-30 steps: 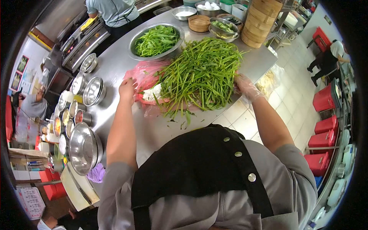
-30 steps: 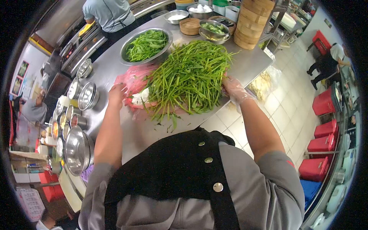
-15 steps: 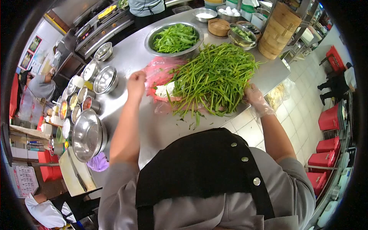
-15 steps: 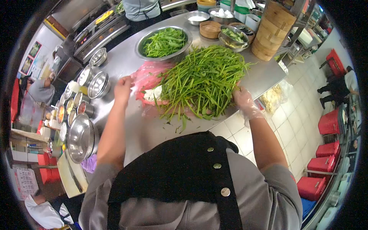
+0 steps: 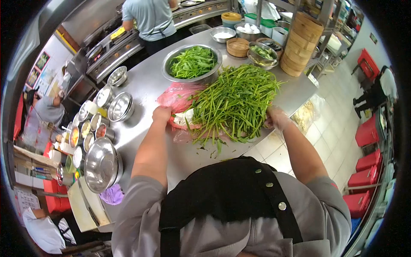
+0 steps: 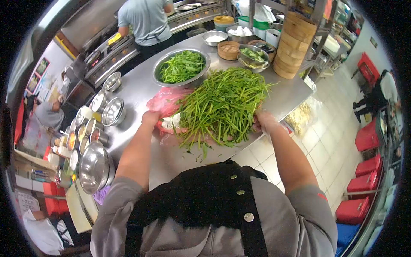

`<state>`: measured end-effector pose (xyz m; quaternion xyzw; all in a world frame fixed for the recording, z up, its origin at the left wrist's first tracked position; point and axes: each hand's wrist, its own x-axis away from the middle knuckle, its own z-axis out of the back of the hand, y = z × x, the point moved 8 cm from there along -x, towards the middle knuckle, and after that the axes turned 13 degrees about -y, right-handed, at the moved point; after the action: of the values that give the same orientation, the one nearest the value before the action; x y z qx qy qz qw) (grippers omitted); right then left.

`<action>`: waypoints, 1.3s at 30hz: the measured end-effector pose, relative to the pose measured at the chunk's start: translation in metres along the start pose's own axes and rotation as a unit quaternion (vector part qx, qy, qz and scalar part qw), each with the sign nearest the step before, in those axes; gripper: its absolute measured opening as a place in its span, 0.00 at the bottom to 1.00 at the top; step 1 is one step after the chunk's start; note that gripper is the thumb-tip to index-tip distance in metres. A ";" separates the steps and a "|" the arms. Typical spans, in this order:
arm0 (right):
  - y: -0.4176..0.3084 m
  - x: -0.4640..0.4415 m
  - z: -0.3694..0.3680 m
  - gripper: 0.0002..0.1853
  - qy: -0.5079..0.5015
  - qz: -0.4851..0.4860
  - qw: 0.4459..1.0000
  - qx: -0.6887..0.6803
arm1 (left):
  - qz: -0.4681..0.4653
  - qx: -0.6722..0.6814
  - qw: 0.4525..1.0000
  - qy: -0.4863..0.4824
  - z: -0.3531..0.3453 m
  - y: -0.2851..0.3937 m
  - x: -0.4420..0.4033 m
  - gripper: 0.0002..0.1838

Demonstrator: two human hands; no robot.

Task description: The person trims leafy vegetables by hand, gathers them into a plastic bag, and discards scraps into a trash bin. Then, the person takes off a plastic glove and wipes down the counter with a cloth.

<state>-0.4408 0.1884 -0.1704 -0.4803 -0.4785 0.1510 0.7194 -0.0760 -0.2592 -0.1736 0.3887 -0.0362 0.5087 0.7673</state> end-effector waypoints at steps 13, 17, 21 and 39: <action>-0.029 0.044 -0.023 0.21 0.007 0.043 0.998 -0.039 | -0.200 0.622 0.750 -0.099 0.047 0.073 0.063 0.10; -0.025 0.048 -0.032 0.20 0.003 0.047 0.998 -0.044 | -0.239 0.601 0.756 -0.095 0.072 0.101 0.085 0.08; -0.033 0.064 -0.057 0.19 -0.032 0.078 0.994 -0.069 | -0.264 0.585 0.762 -0.092 0.085 0.125 0.099 0.10; -0.055 0.089 -0.155 0.20 -0.125 0.168 0.976 0.065 | -0.362 0.192 0.908 -0.090 -0.023 0.276 0.197 0.07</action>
<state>-0.2805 0.1371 -0.0889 -0.4837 -0.4658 0.3593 0.6481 -0.2124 -0.0466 0.0532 0.5588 0.1364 0.1559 0.8030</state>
